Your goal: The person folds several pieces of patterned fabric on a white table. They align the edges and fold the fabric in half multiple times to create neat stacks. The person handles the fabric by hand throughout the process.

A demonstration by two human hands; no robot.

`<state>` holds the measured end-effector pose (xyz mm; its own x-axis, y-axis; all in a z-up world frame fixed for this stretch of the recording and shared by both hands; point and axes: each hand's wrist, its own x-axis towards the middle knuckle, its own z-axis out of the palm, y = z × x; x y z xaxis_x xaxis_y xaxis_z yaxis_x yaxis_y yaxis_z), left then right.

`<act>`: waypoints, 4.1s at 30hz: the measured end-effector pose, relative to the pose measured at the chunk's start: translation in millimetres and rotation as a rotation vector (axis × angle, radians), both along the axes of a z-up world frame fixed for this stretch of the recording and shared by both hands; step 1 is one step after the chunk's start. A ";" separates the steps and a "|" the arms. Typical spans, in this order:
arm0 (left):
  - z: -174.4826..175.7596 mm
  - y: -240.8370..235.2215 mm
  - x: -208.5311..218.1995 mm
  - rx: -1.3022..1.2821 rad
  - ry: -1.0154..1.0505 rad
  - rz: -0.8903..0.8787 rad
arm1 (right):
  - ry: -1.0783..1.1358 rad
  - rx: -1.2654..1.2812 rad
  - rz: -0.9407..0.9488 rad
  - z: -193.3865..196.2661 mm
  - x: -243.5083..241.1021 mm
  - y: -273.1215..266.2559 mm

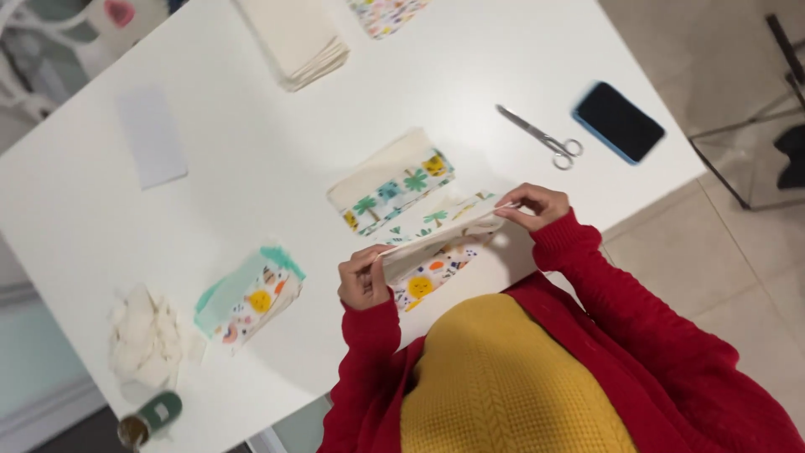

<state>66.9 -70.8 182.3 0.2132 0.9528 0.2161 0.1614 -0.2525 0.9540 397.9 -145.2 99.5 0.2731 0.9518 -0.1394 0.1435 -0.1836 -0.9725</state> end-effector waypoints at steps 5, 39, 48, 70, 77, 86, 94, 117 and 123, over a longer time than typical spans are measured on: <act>-53.4 -6.7 -32.8 -0.049 -0.199 0.069 | -0.393 0.314 0.094 33.3 -27.7 32.6; -192.4 144.1 30.3 0.312 1.304 -0.195 | -0.988 0.263 0.638 -64.3 -109.4 210.2; -122.2 137.9 -0.9 -0.137 1.183 -0.249 | -1.223 -0.067 0.677 -50.3 -75.6 210.2; -129.6 -34.6 -40.5 0.474 0.725 0.129 | -0.674 0.541 0.872 -25.2 -152.5 100.2; -136.3 -86.2 -45.5 -0.460 -0.014 0.070 | -0.552 0.075 1.128 -17.4 -54.4 89.7; -162.5 -28.7 -46.9 -0.538 0.371 0.262 | -0.480 -0.630 0.696 -50.3 -70.9 110.2; -144.4 -15.2 -43.6 -0.600 0.540 0.281 | -0.531 -0.669 0.649 -43.0 -79.0 116.9; -120.2 -57.4 -38.7 -0.141 0.132 0.122 | -0.621 -0.034 1.176 -15.9 -97.9 125.6; -136.5 -30.0 -44.0 -0.367 -0.011 0.181 | -0.504 -0.418 0.964 -5.4 -27.9 137.5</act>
